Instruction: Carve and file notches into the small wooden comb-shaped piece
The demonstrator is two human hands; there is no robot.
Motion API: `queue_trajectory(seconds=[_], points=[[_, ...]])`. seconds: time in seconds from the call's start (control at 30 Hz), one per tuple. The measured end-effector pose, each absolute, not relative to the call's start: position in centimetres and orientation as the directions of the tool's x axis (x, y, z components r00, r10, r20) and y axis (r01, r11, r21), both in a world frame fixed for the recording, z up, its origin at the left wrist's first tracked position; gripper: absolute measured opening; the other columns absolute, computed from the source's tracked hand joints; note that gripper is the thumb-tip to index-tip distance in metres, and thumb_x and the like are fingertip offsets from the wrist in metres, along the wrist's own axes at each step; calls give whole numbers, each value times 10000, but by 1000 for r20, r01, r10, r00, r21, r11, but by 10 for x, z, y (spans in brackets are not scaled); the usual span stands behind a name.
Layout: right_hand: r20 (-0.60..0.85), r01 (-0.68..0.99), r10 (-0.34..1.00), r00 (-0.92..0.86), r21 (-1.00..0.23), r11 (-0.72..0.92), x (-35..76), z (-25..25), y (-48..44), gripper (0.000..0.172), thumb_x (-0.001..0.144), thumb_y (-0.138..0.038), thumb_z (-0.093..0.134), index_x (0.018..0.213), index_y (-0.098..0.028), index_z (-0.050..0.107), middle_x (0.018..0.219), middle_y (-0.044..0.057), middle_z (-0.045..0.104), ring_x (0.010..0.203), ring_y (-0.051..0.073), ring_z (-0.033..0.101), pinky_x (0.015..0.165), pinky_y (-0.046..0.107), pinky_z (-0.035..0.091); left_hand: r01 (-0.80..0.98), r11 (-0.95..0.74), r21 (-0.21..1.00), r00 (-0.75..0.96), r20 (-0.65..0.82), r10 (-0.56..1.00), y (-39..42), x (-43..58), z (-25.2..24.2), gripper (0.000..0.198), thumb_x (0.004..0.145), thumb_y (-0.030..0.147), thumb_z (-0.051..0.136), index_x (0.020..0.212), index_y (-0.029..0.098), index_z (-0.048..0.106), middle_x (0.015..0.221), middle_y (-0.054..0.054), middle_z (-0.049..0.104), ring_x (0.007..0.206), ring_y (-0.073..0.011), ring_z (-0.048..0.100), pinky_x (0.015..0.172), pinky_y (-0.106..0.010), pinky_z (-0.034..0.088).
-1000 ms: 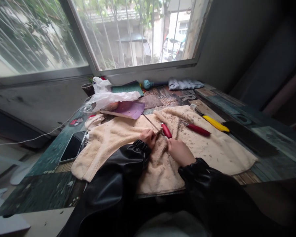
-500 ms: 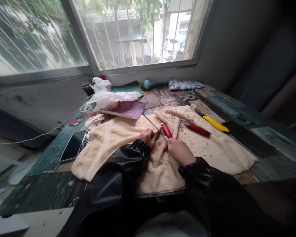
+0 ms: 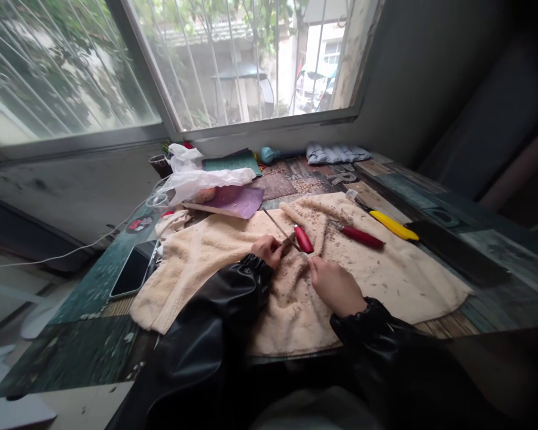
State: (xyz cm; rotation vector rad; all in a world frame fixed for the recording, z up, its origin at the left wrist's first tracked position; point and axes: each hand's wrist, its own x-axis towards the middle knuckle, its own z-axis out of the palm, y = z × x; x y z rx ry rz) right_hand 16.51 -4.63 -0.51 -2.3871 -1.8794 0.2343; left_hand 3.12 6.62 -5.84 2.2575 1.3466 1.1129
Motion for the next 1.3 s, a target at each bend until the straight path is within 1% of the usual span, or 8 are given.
queue_trajectory(seconds=[0.23, 0.33, 0.5, 0.7, 0.87, 1.0, 1.1, 1.3], points=[[-48, 958, 966, 256, -123, -260, 171, -4, -51, 375, 894, -378, 232, 840, -211, 563, 694, 83, 638, 622, 227, 615, 499, 270, 318, 583, -526, 619, 284, 451, 846, 63, 32, -54, 236, 677, 356, 616, 539, 194, 516, 591, -39, 553, 591, -151, 526, 559, -286, 410], [-40, 953, 959, 281, -103, -284, 171, -8, -50, 370, 898, -367, 238, 862, -202, 568, 695, 89, 639, 625, 220, 614, 510, 268, 323, 570, -510, 644, 266, 443, 856, 62, 34, -53, 245, 676, 356, 616, 527, 195, 508, 608, -43, 565, 606, -150, 531, 568, -281, 415], [-13, 956, 965, 262, -135, -261, 166, -9, -38, 362, 903, -340, 244, 920, -197, 576, 726, 89, 654, 644, 211, 621, 527, 265, 335, 558, -438, 705, 176, 415, 892, 60, 31, -47, 214, 665, 383, 623, 583, 195, 561, 572, -22, 582, 545, -136, 525, 536, -271, 419], [106, 972, 972, 210, -129, -196, 158, -9, -22, 399, 907, -360, 243, 933, -173, 595, 737, 86, 665, 621, 194, 615, 528, 255, 336, 529, -333, 780, 65, 355, 933, 67, 18, -38, 256, 679, 433, 592, 665, 181, 631, 599, -13, 633, 524, -113, 550, 501, -231, 433], [230, 972, 956, 180, -193, -136, 153, -5, -8, 368, 906, -350, 256, 964, -193, 583, 748, 61, 668, 626, 180, 604, 513, 252, 303, 435, -261, 862, 71, 256, 964, 61, 26, -39, 268, 604, 426, 656, 630, 159, 645, 558, 3, 623, 517, -105, 554, 502, -214, 434], [280, 956, 933, 227, -248, -158, 158, 7, 7, 378, 901, -354, 253, 886, -182, 589, 711, 63, 654, 626, 184, 593, 505, 257, 271, 408, -268, 873, 52, 271, 961, 54, 31, -38, 228, 611, 388, 662, 632, 162, 644, 555, 4, 617, 506, -100, 545, 509, -219, 442], [259, 942, 928, 268, -273, -196, 163, 8, 12, 385, 903, -354, 247, 894, -187, 594, 718, 61, 656, 632, 182, 589, 508, 257, 267, 412, -266, 872, 15, 286, 958, 58, 27, -40, 207, 627, 373, 656, 665, 171, 637, 567, 8, 615, 515, -100, 547, 512, -219, 451], [180, 963, 960, 213, -205, -175, 164, -5, -5, 379, 898, -358, 259, 998, -200, 589, 704, 70, 657, 600, 198, 584, 503, 270, 269, 490, -367, 791, 49, 395, 917, 69, 20, -46, 136, 667, 301, 622, 664, 171, 583, 660, -17, 622, 600, -125, 584, 537, -231, 468]])
